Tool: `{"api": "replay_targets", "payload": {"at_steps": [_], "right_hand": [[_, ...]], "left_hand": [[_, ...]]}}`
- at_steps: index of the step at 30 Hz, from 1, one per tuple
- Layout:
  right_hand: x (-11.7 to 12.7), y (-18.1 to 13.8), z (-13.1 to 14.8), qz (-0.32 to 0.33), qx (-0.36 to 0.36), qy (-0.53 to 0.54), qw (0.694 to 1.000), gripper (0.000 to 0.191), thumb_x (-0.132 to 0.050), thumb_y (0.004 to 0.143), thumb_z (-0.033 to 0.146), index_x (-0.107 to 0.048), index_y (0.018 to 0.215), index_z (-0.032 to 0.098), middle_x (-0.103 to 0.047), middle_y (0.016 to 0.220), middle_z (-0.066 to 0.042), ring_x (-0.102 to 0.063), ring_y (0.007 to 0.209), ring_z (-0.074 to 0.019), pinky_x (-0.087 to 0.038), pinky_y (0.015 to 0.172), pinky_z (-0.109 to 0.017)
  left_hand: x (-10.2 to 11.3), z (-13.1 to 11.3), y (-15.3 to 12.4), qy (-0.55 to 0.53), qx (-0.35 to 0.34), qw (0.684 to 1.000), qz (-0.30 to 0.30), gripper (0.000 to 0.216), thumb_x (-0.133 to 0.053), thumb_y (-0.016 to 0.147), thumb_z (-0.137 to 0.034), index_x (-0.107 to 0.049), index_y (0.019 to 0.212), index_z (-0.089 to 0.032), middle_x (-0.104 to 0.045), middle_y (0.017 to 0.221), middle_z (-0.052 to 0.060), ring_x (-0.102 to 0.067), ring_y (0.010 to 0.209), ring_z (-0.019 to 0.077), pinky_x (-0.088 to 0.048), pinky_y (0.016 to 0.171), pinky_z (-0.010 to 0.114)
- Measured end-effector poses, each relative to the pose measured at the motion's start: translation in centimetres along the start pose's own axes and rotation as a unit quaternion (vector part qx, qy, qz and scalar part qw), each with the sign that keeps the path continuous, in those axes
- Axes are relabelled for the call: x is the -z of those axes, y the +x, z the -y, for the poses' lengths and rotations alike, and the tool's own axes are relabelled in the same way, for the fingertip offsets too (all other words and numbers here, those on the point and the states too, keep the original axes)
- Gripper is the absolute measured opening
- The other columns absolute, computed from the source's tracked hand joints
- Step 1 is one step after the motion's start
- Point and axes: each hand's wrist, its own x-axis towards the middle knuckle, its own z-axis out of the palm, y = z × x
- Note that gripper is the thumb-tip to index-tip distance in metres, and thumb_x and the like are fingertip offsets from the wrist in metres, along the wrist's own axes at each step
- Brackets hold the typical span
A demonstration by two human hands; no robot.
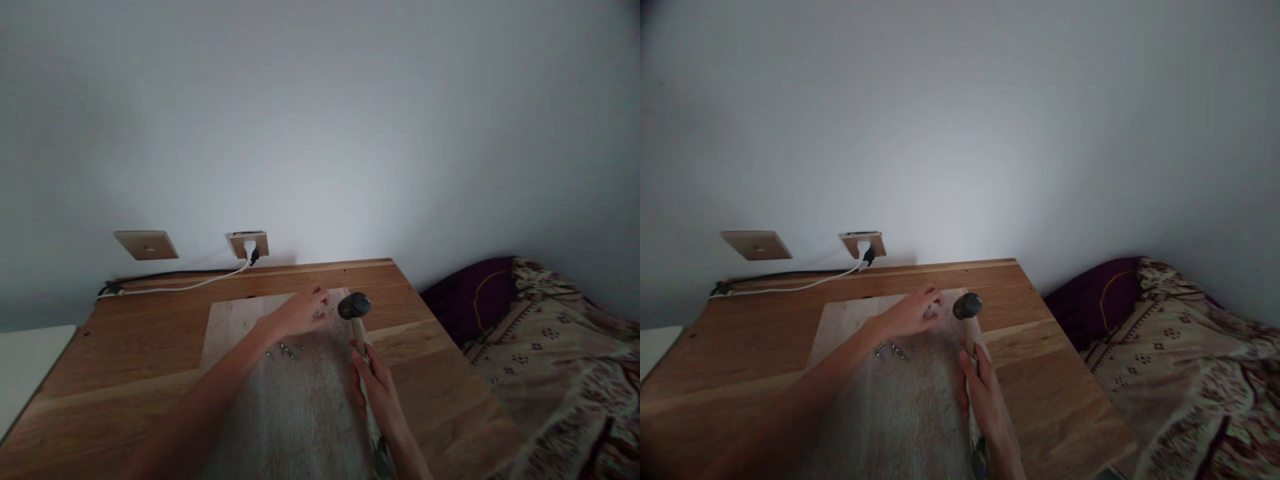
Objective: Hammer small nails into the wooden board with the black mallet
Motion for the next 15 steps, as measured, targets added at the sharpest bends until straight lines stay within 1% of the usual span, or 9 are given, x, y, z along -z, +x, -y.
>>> {"api": "replay_targets", "payload": {"at_steps": [2, 3, 5, 8, 11, 13, 15], "right_hand": [[0.2, -0.2, -0.3, -0.007, -0.006, 0.016, 1.0, 0.064, -0.061, 0.086, 0.071, -0.056, 0.123, 0.019, -0.044, 0.055, 0.012, -0.034, 0.033, -0.0074, -0.033, 0.028, -0.019], [0.3, -0.3, -0.5, -0.007, -0.01, 0.022, 1.0, 0.065, -0.062, 0.085, 0.071, -0.056, 0.123, 0.019, -0.044, 0.056, 0.012, -0.034, 0.033, -0.0072, -0.033, 0.028, -0.019], [0.4, -0.3, -0.9, 0.001, -0.017, 0.031, 0.999, 0.067, -0.063, 0.084, 0.073, -0.055, 0.122, 0.019, -0.045, 0.056, 0.012, -0.036, 0.033, -0.0074, -0.033, 0.028, -0.019], [0.6, 0.0, -1.4, 0.015, -0.018, 0.036, 0.999, 0.068, -0.063, 0.084, 0.073, -0.054, 0.124, 0.019, -0.046, 0.055, 0.011, -0.037, 0.033, -0.0081, -0.035, 0.029, -0.02], [0.6, 0.2, -1.7, 0.018, -0.022, 0.023, 0.999, 0.066, -0.062, 0.085, 0.072, -0.054, 0.124, 0.02, -0.046, 0.052, 0.011, -0.038, 0.033, -0.0091, -0.035, 0.029, -0.02], [0.6, 0.3, -1.7, 0.021, -0.022, 0.014, 0.999, 0.064, -0.062, 0.086, 0.072, -0.055, 0.123, 0.02, -0.046, 0.051, 0.011, -0.039, 0.033, -0.0097, -0.034, 0.029, -0.02], [0.5, 0.3, -1.7, 0.022, -0.02, 0.01, 1.0, 0.065, -0.062, 0.085, 0.074, -0.055, 0.122, 0.021, -0.046, 0.051, 0.011, -0.04, 0.033, -0.01, -0.035, 0.029, -0.02]], "left_hand": [[1.5, -1.2, -2.2, 0.081, -0.028, 0.994, 0.067, 0.015, -0.071, 0.079, -0.025, -0.066, 0.093, -0.02, -0.066, 0.095, 0.008, -0.065, 0.09, 0.0257, -0.052, 0.083, 0.036], [1.8, -1.7, -3.4, 0.105, -0.037, 0.99, 0.088, 0.018, -0.074, 0.077, -0.027, -0.066, 0.091, -0.02, -0.066, 0.092, 0.008, -0.065, 0.088, 0.0271, -0.052, 0.081, 0.037], [1.9, -2.5, -5.4, 0.15, -0.041, 0.982, 0.104, 0.024, -0.076, 0.074, -0.025, -0.067, 0.096, -0.019, -0.068, 0.093, 0.009, -0.067, 0.088, 0.0299, -0.052, 0.08, 0.039], [0.8, -3.0, -7.0, 0.197, -0.035, 0.974, 0.109, 0.026, -0.07, 0.078, -0.013, -0.068, 0.103, -0.018, -0.071, 0.097, 0.011, -0.069, 0.09, 0.0306, -0.052, 0.08, 0.039], [-0.2, -2.8, -6.9, 0.188, -0.03, 0.975, 0.111, 0.021, -0.062, 0.083, -0.008, -0.07, 0.099, -0.02, -0.072, 0.093, 0.008, -0.069, 0.088, 0.0278, -0.051, 0.08, 0.037], [-0.4, -2.4, -6.1, 0.159, -0.026, 0.981, 0.108, 0.018, -0.061, 0.084, -0.008, -0.071, 0.093, -0.021, -0.071, 0.09, 0.007, -0.069, 0.088, 0.0261, -0.051, 0.079, 0.035], [-0.3, -1.5, -4.8, 0.107, -0.018, 0.99, 0.091, 0.018, -0.062, 0.083, -0.009, -0.072, 0.091, -0.022, -0.071, 0.09, 0.005, -0.068, 0.087, 0.0237, -0.05, 0.078, 0.032]]}}
